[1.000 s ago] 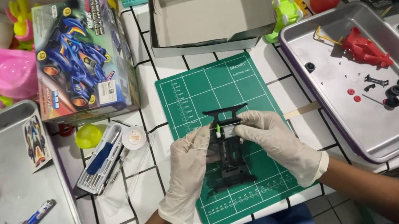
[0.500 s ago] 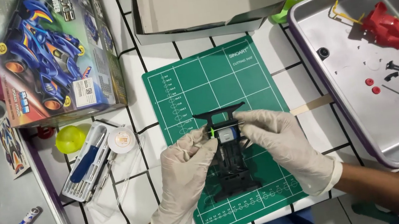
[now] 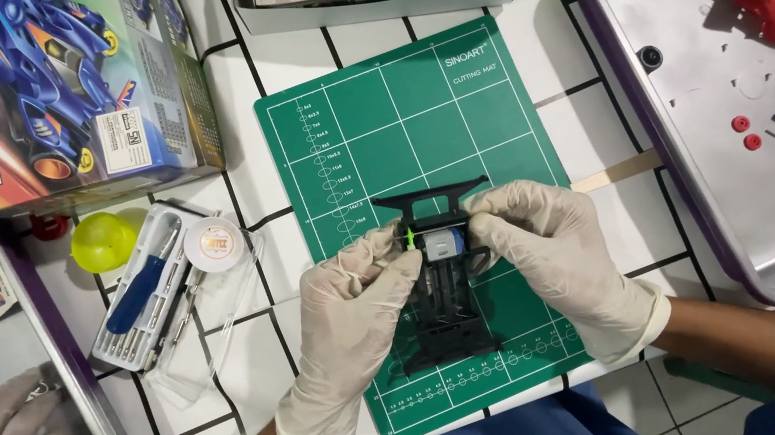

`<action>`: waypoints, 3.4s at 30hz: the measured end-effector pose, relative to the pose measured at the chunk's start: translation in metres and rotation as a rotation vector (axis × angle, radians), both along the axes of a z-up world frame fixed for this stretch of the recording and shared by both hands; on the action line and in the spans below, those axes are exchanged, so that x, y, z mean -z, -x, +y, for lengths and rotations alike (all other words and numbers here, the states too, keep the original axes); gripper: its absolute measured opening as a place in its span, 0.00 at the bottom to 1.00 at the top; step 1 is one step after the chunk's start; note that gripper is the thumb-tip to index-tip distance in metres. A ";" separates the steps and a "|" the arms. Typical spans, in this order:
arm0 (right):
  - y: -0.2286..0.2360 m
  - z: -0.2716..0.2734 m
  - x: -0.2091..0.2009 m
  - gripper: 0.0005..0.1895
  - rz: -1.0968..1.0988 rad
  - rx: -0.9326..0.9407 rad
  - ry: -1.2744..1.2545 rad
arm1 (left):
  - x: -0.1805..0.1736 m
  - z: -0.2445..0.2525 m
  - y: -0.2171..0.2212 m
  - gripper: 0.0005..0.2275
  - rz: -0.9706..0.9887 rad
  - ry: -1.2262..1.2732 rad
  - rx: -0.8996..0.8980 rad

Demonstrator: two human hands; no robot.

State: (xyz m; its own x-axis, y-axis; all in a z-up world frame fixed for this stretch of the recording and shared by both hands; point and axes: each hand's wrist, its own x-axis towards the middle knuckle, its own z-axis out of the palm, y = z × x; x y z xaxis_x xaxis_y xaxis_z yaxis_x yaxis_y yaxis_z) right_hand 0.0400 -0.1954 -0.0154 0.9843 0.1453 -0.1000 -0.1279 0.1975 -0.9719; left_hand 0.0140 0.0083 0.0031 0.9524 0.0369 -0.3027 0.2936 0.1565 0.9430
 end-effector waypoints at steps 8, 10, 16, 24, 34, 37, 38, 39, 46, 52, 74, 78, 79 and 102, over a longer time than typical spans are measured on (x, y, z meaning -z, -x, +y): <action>0.003 0.001 -0.003 0.07 -0.031 0.005 0.024 | -0.022 -0.008 -0.004 0.18 0.135 0.043 0.013; 0.003 0.002 -0.005 0.07 -0.027 -0.004 0.019 | -0.022 -0.007 -0.005 0.15 0.162 0.012 0.004; 0.000 0.004 -0.013 0.11 -0.031 -0.072 -0.004 | -0.022 -0.003 -0.005 0.14 0.098 -0.009 -0.010; -0.006 0.003 -0.027 0.25 0.084 -0.290 0.041 | -0.034 0.005 -0.012 0.19 0.333 0.358 -0.339; -0.022 -0.019 -0.056 0.22 0.247 0.143 0.097 | -0.039 0.022 -0.012 0.37 0.221 0.305 0.220; -0.024 -0.015 -0.062 0.21 0.309 0.103 0.162 | -0.040 0.009 -0.011 0.33 0.370 0.145 0.251; -0.026 -0.013 -0.062 0.22 0.318 0.120 0.171 | -0.032 0.007 -0.010 0.30 0.327 0.168 0.228; -0.028 -0.011 -0.062 0.23 0.327 0.137 0.181 | -0.025 0.005 -0.008 0.27 0.283 0.191 0.204; -0.019 -0.014 -0.067 0.23 0.228 0.067 0.128 | -0.056 -0.005 -0.013 0.16 0.403 -0.019 0.249; -0.005 -0.093 -0.094 0.18 -0.567 0.184 0.722 | -0.007 0.012 -0.014 0.43 0.460 -0.124 0.248; -0.068 -0.222 -0.083 0.11 0.094 0.129 1.770 | -0.034 -0.016 -0.033 0.26 0.304 -0.006 0.298; -0.030 -0.175 -0.114 0.10 -0.434 0.229 1.465 | -0.017 -0.010 -0.028 0.29 0.181 0.188 0.344; -0.022 -0.153 -0.120 0.10 -0.447 0.209 1.462 | -0.019 -0.009 -0.028 0.29 0.182 0.194 0.322; -0.028 0.004 -0.023 0.13 -0.973 -0.151 0.772 | -0.022 -0.007 -0.027 0.18 0.053 0.044 0.422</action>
